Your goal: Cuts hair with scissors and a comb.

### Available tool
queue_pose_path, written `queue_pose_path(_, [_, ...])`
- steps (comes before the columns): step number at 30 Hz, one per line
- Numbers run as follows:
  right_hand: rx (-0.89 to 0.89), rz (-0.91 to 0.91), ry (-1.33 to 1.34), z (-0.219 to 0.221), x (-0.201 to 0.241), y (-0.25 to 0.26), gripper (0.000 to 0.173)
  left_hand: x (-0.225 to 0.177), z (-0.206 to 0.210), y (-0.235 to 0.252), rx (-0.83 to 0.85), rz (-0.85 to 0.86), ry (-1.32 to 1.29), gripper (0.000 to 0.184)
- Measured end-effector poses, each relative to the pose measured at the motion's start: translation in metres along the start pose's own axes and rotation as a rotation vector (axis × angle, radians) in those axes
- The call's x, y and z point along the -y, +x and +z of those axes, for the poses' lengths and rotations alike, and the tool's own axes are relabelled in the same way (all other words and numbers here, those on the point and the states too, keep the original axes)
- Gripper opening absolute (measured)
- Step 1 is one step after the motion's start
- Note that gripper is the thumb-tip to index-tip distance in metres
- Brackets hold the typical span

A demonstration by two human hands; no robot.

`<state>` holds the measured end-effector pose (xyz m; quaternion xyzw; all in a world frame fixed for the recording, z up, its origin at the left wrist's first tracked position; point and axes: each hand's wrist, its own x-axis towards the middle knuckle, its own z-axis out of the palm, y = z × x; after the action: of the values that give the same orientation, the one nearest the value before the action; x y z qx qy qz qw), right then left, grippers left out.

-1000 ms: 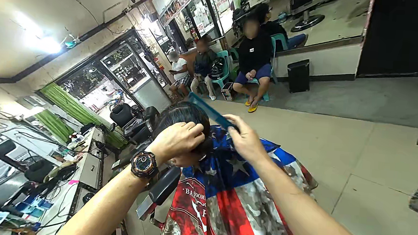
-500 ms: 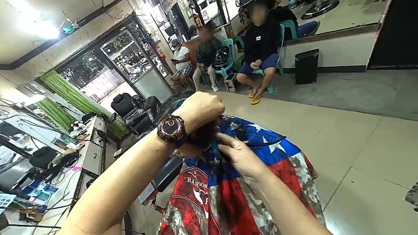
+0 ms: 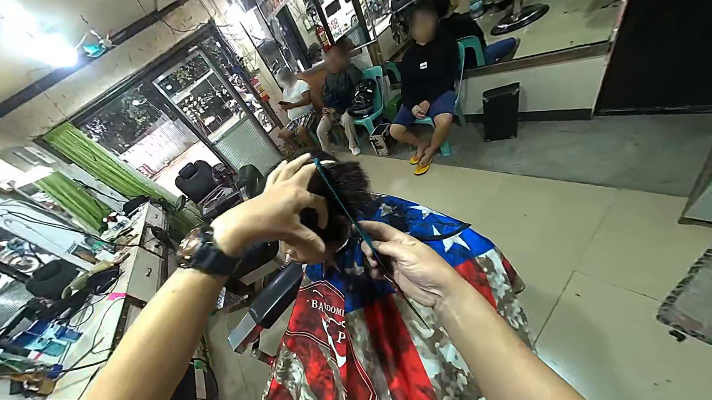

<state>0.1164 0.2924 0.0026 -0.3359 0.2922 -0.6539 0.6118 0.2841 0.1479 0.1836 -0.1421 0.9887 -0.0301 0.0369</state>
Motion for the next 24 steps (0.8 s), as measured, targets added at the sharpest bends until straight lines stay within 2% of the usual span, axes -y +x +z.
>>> queue_pose_path(3, [0.010, -0.134, -0.106, -0.008, 0.003, -0.008, 0.035, 0.002, 0.009, 0.017, -0.027, 0.138, 0.078, 0.016])
queue_pose_path(4, [-0.007, -0.201, -0.121, -0.014, 0.005, -0.010, 0.036, 0.002, 0.009, 0.019, -0.036, 0.188, 0.088, 0.014])
queue_pose_path(9, [-0.328, -0.449, -0.152, -0.031, 0.005, 0.016, 0.037, -0.011, 0.003, 0.007, -0.036, 0.279, 0.149, 0.027])
queue_pose_path(12, [-0.468, -0.485, -0.547, -0.018, 0.005, 0.030, 0.041, -0.024, -0.002, -0.004, -0.023, 0.290, 0.165, 0.031])
queue_pose_path(15, [-0.519, -0.570, -0.890, 0.000, -0.004, 0.038, 0.041, -0.039, -0.013, -0.005, -0.006, 0.282, 0.169, 0.035])
queue_pose_path(18, [-0.484, -0.699, -0.993, 0.013, -0.025, 0.036, 0.039, -0.041, -0.020, 0.014, 0.076, 0.258, 0.213, 0.046])
queue_pose_path(20, [-0.393, -0.643, -0.909, 0.020, -0.035, 0.028, 0.038, -0.042, -0.025, 0.033, 0.147, 0.193, 0.231, 0.055])
queue_pose_path(22, [-0.225, -0.385, -0.670, 0.025, -0.030, 0.018, 0.040, -0.047, -0.033, 0.052, 0.268, 0.060, 0.250, 0.060])
queue_pose_path(24, [-0.078, -0.164, -0.321, 0.027, -0.019, 0.014, 0.040, -0.052, -0.038, 0.069, 0.377, -0.060, 0.241, 0.057])
